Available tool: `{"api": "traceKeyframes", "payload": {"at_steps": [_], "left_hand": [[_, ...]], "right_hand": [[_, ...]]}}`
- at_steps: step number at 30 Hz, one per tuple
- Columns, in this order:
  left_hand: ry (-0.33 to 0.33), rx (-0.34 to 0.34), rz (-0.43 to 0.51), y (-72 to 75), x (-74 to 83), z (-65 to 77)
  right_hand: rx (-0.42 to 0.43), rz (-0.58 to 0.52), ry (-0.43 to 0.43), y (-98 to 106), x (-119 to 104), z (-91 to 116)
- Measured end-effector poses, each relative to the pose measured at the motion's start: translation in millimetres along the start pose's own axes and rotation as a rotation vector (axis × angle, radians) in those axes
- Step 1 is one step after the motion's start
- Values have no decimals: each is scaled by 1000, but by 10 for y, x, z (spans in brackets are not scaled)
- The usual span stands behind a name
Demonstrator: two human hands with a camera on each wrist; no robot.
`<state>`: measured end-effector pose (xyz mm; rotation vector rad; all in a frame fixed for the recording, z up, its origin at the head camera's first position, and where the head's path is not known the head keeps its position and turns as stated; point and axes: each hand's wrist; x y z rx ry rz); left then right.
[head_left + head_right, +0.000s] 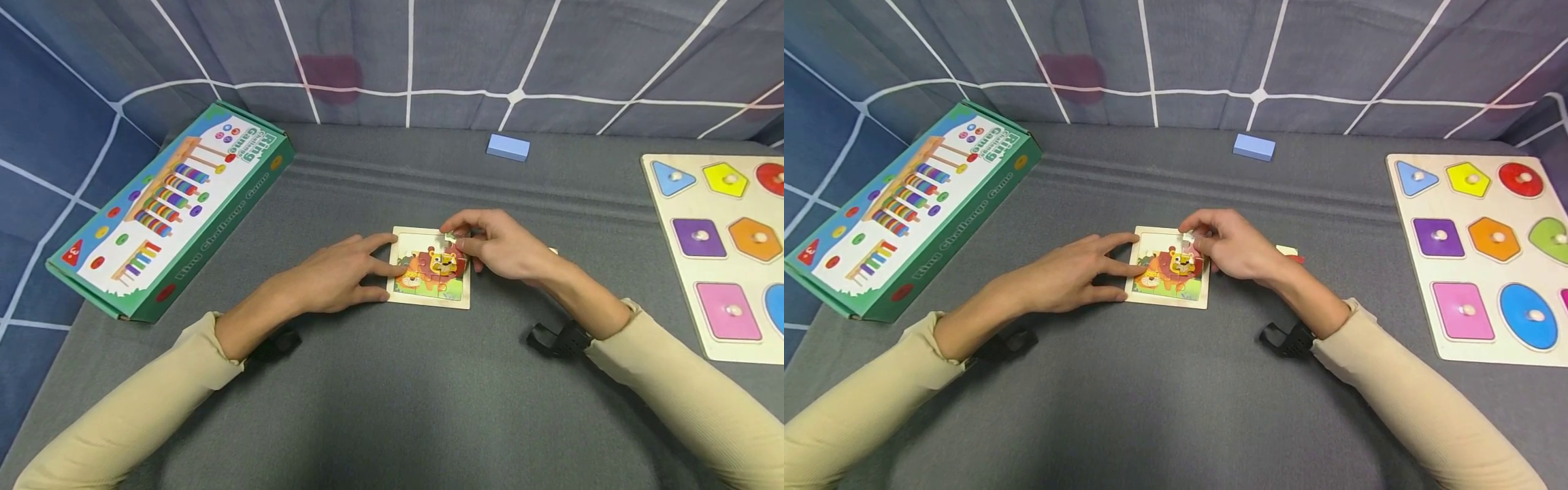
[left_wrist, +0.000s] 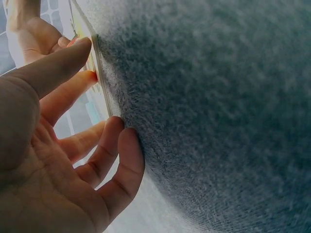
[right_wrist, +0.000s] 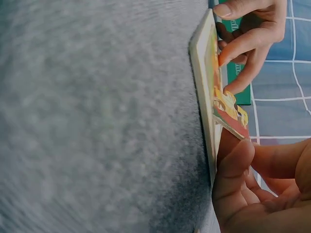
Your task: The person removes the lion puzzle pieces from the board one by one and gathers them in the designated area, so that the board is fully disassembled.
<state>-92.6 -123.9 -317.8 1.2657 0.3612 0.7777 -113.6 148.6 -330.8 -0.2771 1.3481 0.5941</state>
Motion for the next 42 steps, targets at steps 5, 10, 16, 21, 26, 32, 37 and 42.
{"api": "traceKeyframes", "payload": {"at_steps": [5,10,16,21,26,32,37,42], "left_hand": [[9,-8,0,11,6,2],[14,-15,4,9,7,-2],[18,-23,-4,6,9,-5],[20,-17,2,1,5,-6],[24,-20,11,-4,2,-5],[21,-24,8,-5,6,-6],[21,-22,9,-2,7,3],[31,-32,14,5,5,2]], "right_hand": [[43,6,30,-21,28,-2],[82,46,57,-40,24,-3],[133,102,80,-23,-11,15],[138,74,115,1,-73,82],[11,25,94,-26,-57,122],[-8,47,83,-47,34,98],[-14,35,95,-47,51,94],[-22,13,115,-43,57,87]]}}
Point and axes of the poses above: each hand's wrist, its own z-axis away from the middle knuckle, its own y-axis out of the back of the hand, x = y × z, and after that the axes turned 15 degrees about -z, right-handed
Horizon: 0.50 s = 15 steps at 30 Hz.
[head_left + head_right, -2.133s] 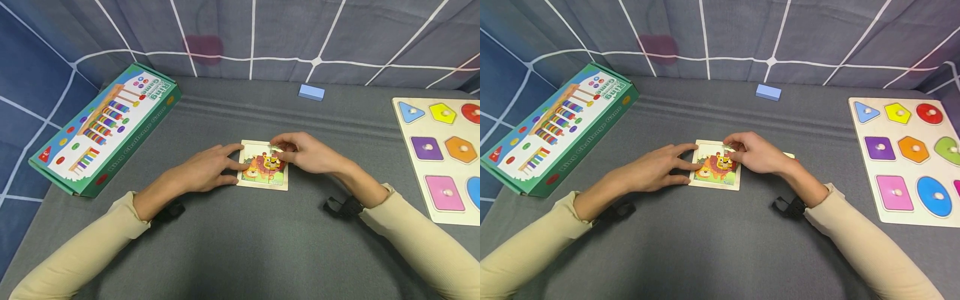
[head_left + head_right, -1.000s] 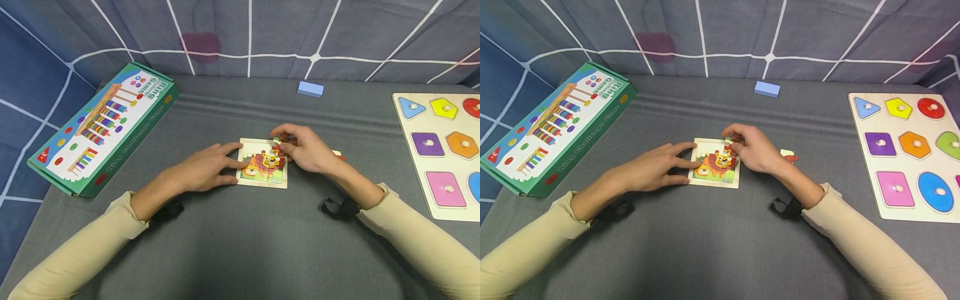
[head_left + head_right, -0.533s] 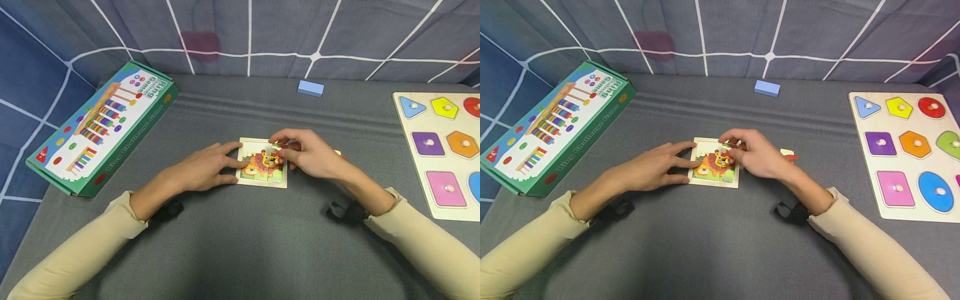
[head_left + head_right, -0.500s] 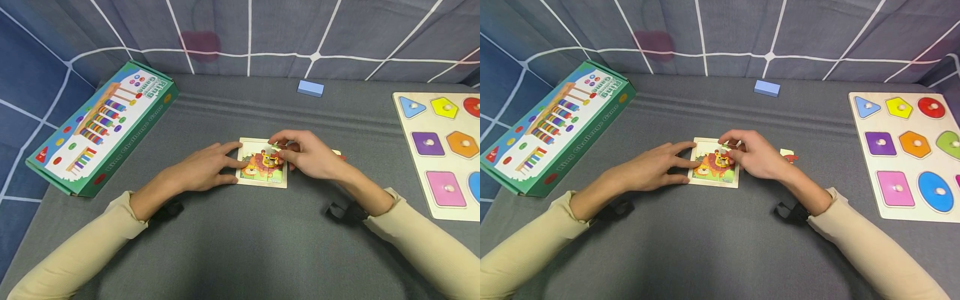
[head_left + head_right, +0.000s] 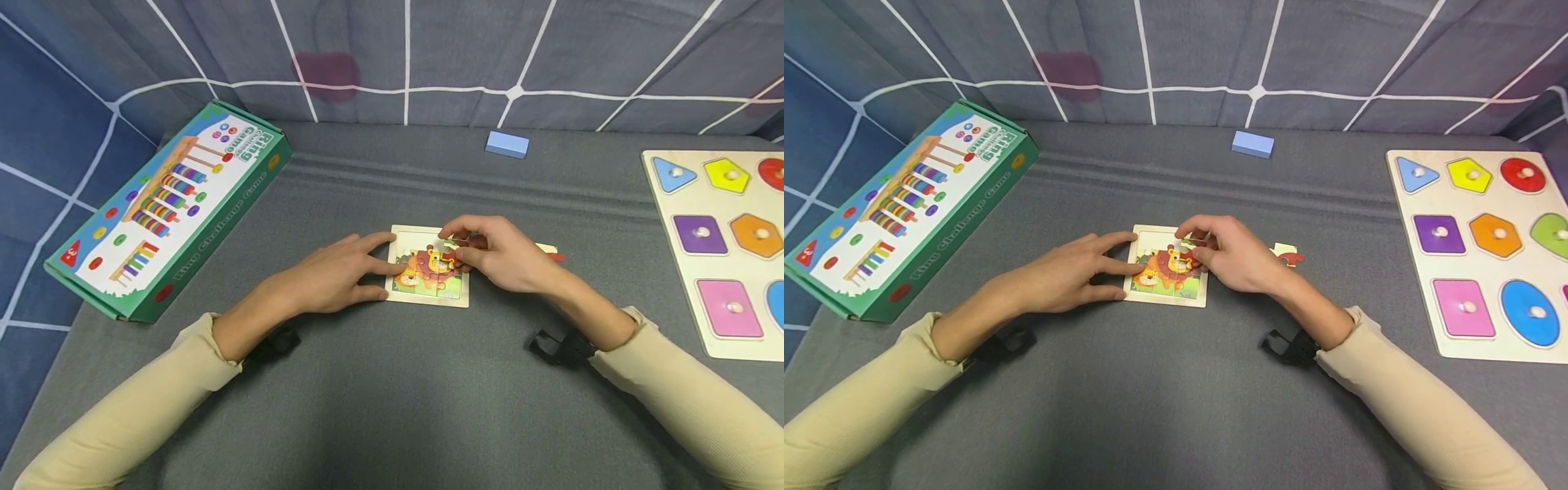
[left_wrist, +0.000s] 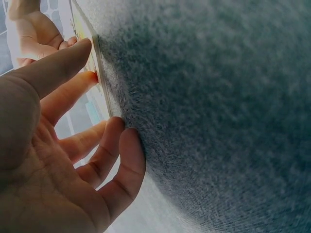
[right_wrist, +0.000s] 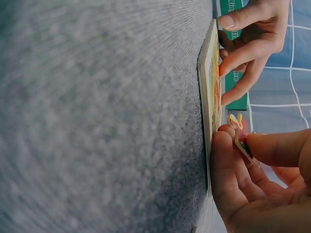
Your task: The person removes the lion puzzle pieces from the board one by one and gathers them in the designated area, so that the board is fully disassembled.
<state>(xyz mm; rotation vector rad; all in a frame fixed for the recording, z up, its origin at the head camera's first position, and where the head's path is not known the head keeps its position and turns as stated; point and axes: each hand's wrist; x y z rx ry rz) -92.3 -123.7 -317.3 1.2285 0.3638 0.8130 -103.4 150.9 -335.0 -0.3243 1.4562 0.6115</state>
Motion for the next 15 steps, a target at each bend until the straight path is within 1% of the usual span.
{"api": "traceKeyframes", "payload": {"at_steps": [9,15], "left_hand": [[0,-3,-4,6,1,-10],[-13,12,-19,10,11,3]], "right_hand": [[13,-4,1,1,2,2],[60,-20,-16,34,7,74]]}}
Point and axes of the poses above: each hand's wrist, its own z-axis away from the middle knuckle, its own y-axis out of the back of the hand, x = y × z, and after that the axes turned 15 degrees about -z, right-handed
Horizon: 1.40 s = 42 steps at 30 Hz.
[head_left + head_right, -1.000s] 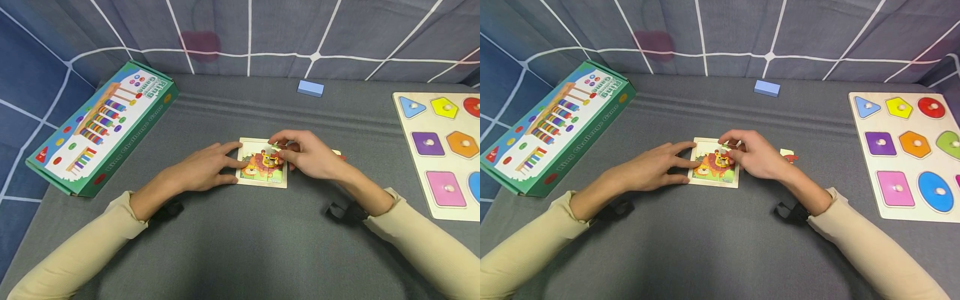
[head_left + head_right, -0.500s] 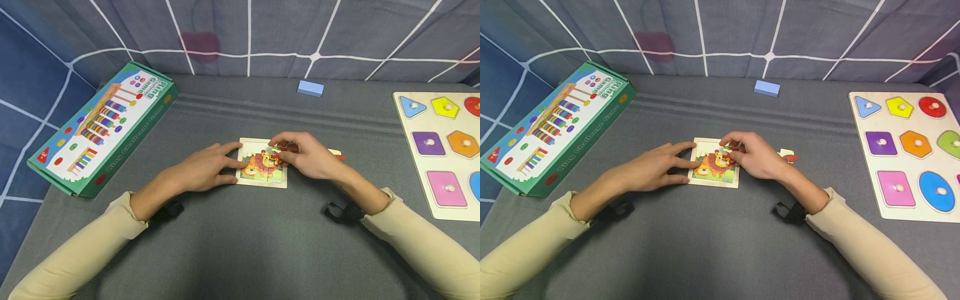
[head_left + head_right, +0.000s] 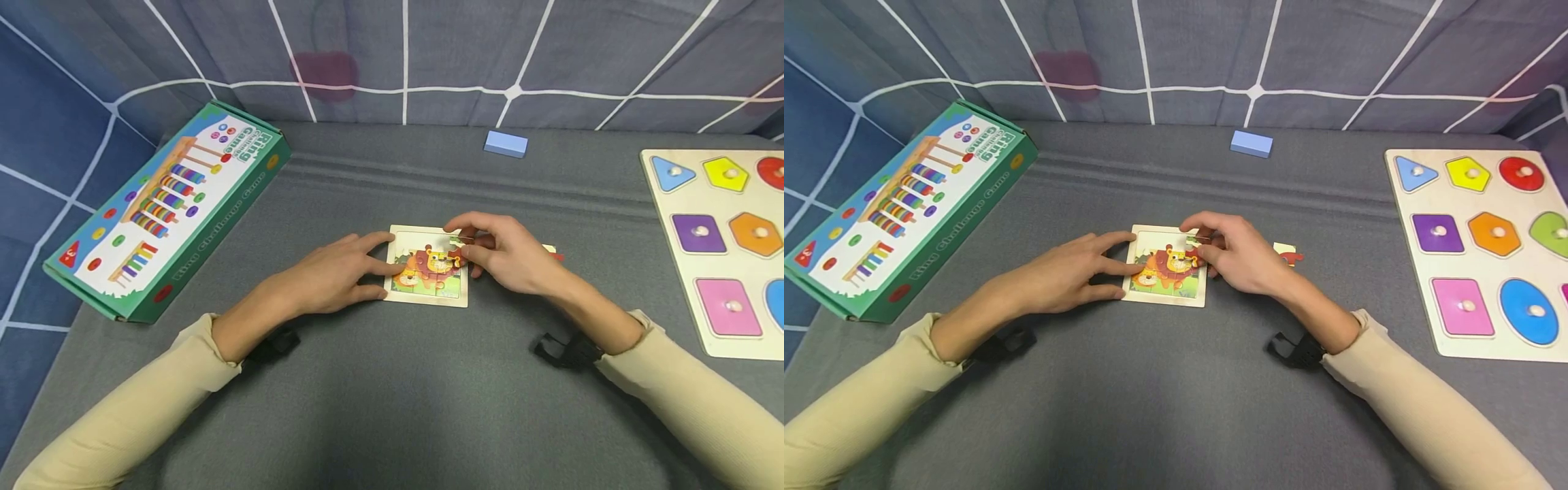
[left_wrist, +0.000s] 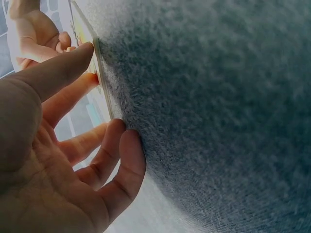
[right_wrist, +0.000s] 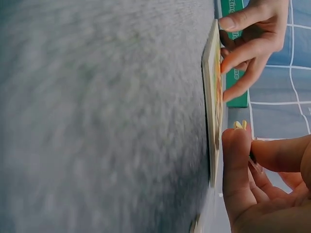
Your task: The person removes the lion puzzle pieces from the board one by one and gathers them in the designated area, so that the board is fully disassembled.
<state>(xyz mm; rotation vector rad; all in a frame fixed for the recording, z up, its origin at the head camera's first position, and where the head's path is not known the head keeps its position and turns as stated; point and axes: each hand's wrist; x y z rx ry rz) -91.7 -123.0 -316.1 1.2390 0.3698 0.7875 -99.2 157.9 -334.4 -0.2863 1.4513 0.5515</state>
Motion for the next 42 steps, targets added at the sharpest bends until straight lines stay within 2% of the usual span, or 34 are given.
{"api": "traceKeyframes", "payload": {"at_steps": [6,18,27,37,42], "left_hand": [[-11,22,-5,-17,-10,7],[-35,54,-19,-30,-6,13],[-36,77,-24,-42,-2,1],[-61,108,7,-49,-12,5],[-51,112,17,-47,-9,-3]], "right_hand": [[50,-24,-20,89,-23,103],[116,101,-21,295,-18,378],[172,168,19,481,44,602],[249,202,-42,662,148,782],[269,212,-67,729,177,840]]}}
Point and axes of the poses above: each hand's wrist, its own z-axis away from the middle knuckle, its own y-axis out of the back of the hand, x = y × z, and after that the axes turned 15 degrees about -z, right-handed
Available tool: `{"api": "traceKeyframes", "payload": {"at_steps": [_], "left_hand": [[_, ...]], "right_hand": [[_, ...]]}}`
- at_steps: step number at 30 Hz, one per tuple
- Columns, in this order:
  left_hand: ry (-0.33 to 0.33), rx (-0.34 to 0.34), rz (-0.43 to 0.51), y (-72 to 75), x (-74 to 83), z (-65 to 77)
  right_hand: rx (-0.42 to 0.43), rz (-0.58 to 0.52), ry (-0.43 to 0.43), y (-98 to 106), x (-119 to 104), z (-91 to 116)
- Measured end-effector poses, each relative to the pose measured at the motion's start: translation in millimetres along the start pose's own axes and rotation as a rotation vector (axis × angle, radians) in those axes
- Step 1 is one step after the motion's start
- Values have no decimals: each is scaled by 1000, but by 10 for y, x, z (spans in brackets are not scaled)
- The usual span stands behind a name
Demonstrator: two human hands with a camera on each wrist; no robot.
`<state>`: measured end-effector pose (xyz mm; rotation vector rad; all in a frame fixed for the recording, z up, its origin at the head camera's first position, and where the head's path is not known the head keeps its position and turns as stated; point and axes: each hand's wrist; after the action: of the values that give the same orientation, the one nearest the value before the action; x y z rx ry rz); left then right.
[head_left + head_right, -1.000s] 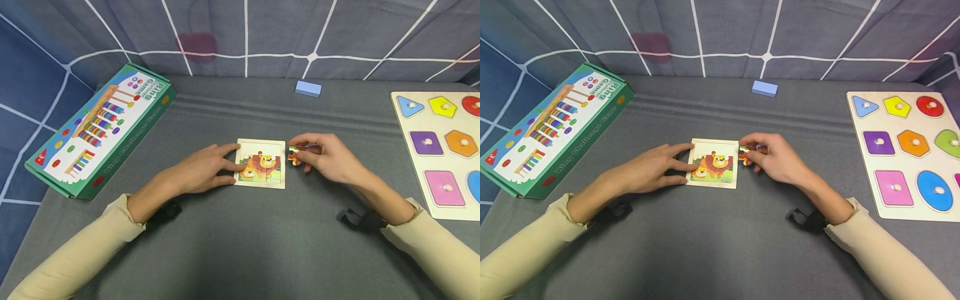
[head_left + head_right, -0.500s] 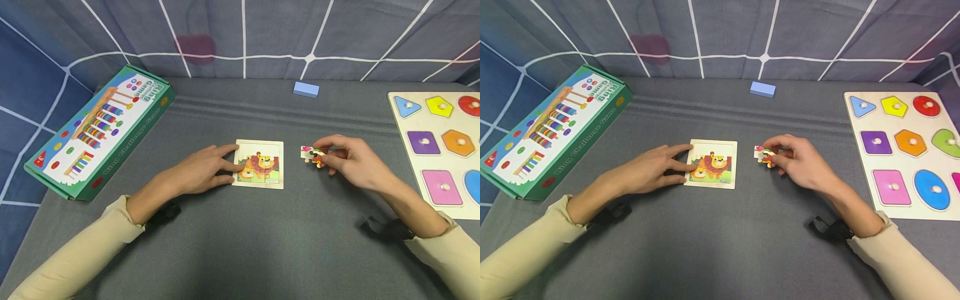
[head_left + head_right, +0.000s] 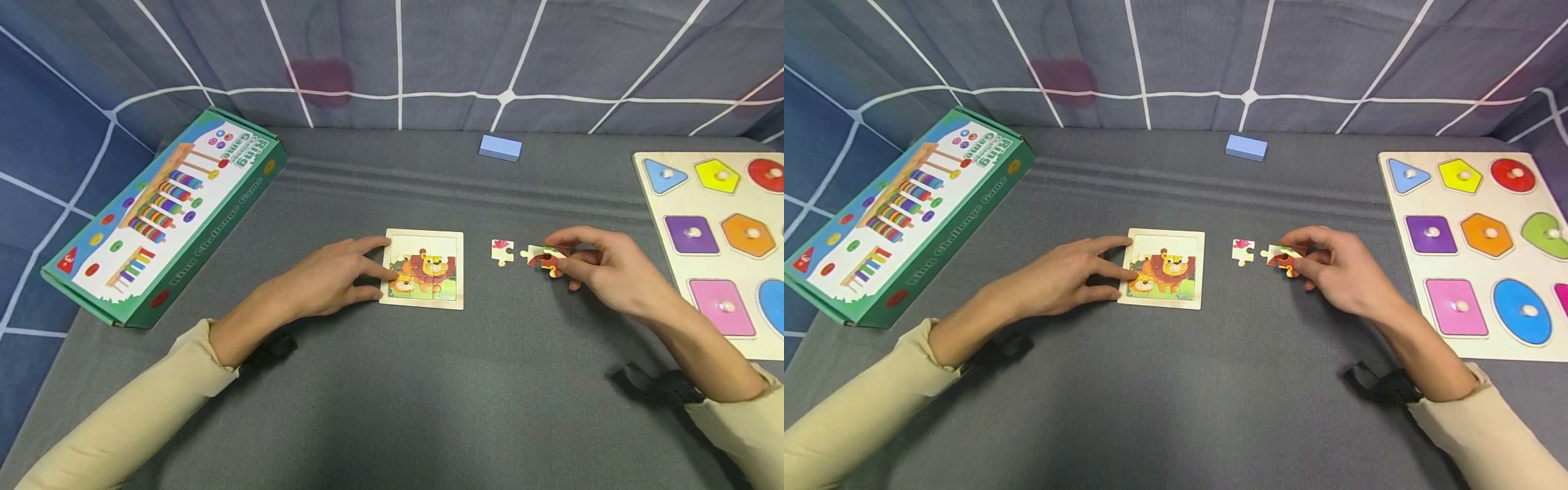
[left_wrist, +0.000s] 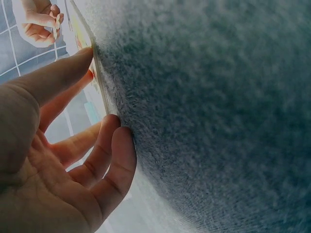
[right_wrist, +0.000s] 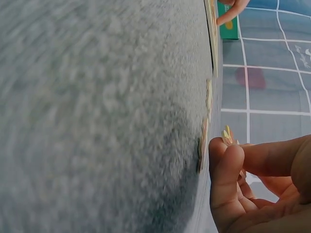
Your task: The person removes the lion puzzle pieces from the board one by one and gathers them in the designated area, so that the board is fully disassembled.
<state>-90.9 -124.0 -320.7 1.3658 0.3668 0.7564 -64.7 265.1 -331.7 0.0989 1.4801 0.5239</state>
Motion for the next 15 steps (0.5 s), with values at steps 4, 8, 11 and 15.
{"api": "traceKeyframes", "payload": {"at_steps": [4,8,11,15], "left_hand": [[24,-7,9,-3,8,0],[39,-8,22,-12,14,-4],[45,-1,31,-16,15,-12],[53,8,38,-15,13,-17]], "right_hand": [[25,24,-22,43,13,17],[27,52,-19,89,67,28],[28,74,-5,111,109,31],[51,105,11,127,122,24]]}}
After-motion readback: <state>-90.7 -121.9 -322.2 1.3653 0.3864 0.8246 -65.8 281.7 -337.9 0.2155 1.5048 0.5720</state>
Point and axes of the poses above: each hand's wrist, its own z-axis away from the middle knuckle, its own y-axis out of the back of the hand, x = y × z, and after that the axes turned 15 degrees about -z, right-handed
